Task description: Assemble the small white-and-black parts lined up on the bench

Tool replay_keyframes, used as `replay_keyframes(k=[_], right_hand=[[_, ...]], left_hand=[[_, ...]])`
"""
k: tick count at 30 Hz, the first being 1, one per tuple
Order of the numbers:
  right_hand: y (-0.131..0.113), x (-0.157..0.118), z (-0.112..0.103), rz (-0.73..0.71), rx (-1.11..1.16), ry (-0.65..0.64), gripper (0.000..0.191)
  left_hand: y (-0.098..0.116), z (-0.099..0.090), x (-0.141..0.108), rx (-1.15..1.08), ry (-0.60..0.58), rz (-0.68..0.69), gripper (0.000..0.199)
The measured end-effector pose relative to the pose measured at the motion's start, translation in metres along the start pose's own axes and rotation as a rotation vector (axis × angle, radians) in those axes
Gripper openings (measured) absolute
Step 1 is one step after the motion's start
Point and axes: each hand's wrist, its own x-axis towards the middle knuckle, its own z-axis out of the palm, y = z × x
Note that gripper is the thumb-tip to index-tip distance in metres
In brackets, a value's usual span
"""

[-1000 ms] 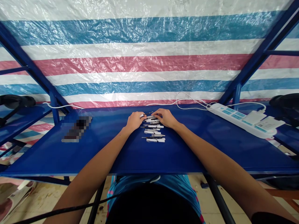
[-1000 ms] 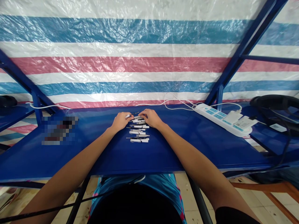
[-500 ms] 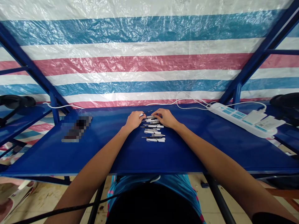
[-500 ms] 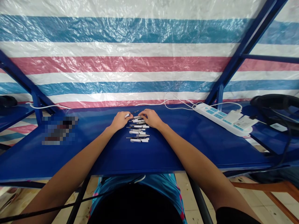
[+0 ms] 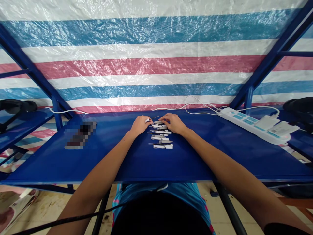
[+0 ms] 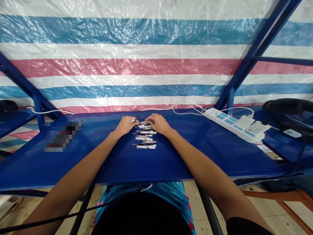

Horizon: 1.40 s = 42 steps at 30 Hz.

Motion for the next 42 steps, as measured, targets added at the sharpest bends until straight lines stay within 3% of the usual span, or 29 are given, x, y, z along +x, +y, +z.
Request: replay_keyframes(k=[10, 17, 42], right_hand=[[0.01, 0.002, 0.007, -0.08, -0.039, 0.061, 0.024], [0.01, 0.003, 0.008, -0.065, 0.003, 0.059, 0.024], [0.008, 0.002, 0.008, -0.071, 0.073, 0.08, 0.024]], left_hand=[[-0.004, 0.005, 0.001, -0.023, 0.017, 0.012, 0.016], [0.001, 0.006, -0.001, 0.007, 0.014, -0.048, 0.015], [0.008, 0.001, -0.007, 0.129, -0.06, -0.016, 0.021]])
